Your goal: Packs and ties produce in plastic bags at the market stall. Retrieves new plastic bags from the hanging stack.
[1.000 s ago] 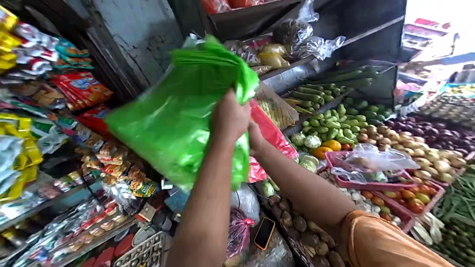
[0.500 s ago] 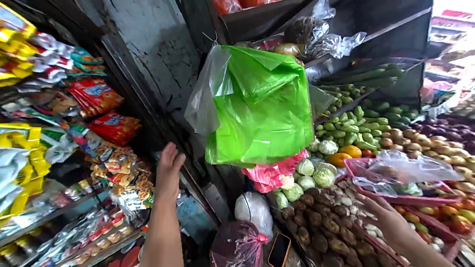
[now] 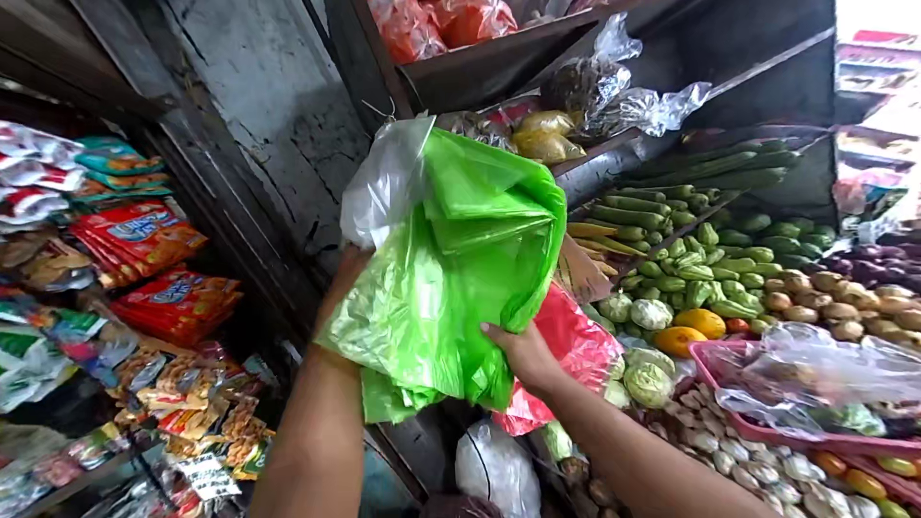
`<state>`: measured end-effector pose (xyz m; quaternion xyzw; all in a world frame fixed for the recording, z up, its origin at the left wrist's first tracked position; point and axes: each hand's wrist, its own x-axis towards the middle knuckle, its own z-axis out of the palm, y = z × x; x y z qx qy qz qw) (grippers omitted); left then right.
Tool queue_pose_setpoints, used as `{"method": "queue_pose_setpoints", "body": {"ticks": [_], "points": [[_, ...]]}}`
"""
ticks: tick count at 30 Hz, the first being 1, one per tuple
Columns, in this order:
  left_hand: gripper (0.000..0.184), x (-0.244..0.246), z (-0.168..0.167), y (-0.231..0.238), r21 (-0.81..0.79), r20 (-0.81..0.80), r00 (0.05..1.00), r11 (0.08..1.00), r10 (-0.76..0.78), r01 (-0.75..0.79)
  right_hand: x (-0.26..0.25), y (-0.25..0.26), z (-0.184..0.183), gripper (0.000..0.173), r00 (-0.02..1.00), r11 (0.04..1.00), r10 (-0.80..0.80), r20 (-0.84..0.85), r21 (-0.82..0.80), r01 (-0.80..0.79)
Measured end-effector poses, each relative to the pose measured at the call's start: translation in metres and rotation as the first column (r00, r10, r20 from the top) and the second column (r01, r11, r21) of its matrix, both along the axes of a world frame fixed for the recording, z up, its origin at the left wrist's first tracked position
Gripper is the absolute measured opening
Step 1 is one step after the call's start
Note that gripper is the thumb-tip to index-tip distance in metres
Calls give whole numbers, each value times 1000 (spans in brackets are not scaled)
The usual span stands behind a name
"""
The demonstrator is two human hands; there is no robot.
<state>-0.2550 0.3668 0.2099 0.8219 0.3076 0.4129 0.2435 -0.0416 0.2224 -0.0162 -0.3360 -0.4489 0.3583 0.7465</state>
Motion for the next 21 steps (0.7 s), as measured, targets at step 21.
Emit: {"method": "queue_pose_setpoints", "body": {"ticks": [21], "points": [[57, 12, 125, -143, 307, -213, 774, 793, 596, -526, -35, 29, -18, 33, 903, 908, 403, -149, -56, -415]]}}
